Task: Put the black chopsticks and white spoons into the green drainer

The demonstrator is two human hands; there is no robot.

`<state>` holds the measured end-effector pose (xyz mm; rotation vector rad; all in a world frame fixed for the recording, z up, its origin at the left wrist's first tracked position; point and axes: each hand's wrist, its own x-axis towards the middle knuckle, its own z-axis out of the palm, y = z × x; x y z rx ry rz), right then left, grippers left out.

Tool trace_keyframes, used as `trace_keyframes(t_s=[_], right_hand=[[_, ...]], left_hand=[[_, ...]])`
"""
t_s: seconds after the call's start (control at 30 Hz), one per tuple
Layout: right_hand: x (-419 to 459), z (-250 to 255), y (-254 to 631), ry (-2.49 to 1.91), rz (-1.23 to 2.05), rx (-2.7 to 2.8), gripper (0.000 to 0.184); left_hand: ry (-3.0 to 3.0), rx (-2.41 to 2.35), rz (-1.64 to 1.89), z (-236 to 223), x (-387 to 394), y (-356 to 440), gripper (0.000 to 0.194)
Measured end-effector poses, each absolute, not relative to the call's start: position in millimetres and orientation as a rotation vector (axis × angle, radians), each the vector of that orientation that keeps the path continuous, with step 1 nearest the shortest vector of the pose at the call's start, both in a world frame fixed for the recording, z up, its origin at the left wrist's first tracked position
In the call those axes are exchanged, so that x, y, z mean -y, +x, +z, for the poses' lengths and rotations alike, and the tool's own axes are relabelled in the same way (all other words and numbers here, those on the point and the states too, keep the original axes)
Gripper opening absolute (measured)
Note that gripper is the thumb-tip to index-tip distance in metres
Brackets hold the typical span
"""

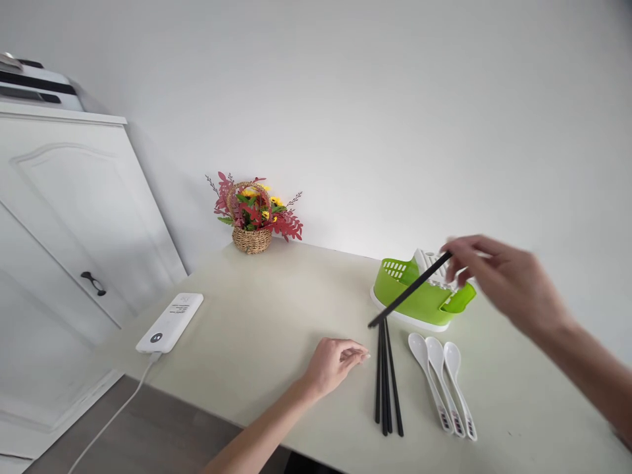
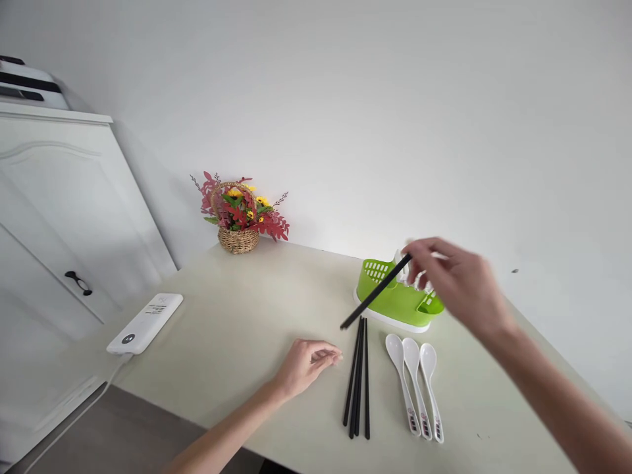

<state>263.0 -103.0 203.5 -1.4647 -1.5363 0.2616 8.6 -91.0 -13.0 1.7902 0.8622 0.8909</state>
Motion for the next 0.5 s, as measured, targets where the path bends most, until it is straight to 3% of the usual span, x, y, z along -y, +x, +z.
trace_keyframes(t_s=[0.23, 0.33, 0.5], right_hand=[[73.1, 255.3, 305.8, -1.539, -0.217, 1.351, 0.053], [49.9, 248.1, 315.2, -1.611, -0.226, 1.394, 0.049], [7.7, 224.3, 323.8, -1.766, -0.115, 1.479, 0.026]], left_hand=[[1.867, -0.921, 0.832, -10.1, 91.0, 11.0, 0.028], [1.922, -0.933, 0.815, -7.2, 92.1, 11.4, 0.030], [2.010, -0.939, 0.793, -4.3, 93.4, 13.1, 0.031]])
